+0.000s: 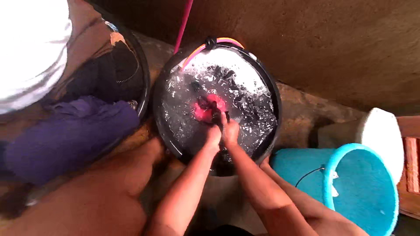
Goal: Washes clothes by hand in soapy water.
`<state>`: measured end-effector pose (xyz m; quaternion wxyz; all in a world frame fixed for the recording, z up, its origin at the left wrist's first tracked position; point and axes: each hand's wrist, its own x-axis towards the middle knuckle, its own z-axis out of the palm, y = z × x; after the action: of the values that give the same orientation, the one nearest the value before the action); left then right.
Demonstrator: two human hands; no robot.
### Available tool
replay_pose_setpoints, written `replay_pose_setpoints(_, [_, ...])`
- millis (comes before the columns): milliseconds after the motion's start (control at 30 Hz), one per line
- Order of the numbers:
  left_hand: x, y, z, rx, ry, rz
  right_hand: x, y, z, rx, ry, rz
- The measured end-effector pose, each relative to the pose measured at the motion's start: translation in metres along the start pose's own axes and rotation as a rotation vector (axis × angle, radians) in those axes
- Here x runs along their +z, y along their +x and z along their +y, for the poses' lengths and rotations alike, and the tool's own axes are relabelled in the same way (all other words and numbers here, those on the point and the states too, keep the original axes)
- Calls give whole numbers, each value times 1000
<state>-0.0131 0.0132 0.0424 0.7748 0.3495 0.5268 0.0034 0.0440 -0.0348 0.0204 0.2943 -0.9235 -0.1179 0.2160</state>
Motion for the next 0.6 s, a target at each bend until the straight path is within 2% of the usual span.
replay_pose_setpoints(67, [-16, 4, -9, 82, -104, -109, 4, -31, -11, -133, -13, 40])
replay_pose_setpoints(100, [-22, 1, -4, 44, -126, -152, 6, -38, -15, -209, -40, 51])
replay_pose_setpoints(133, [-20, 2, -4, -12, -107, -126, 2, -36, -15, -189, -54, -5])
replay_pose_setpoints(200, [-8, 8, -5, -85, 58, -106, -15, -2, -1, -17, -110, -113])
replay_pose_setpoints(267, [1, 25, -3, -72, 120, -19, -16, 40, 18, 76, -81, -58])
replay_pose_setpoints(367, [-17, 56, -14, -17, 16, 165, 6, 48, 43, 71, 123, 42])
replay_pose_setpoints(500, [-21, 69, -29, 43, 252, 62, 30, 52, 66, 114, 73, -185])
replay_pose_setpoints(567, [-23, 74, -38, -31, 335, 75, 32, 57, 64, 155, -90, -267])
replay_pose_setpoints(600, [-24, 76, -40, -64, 323, 97, 33, 55, 54, 156, -154, -245])
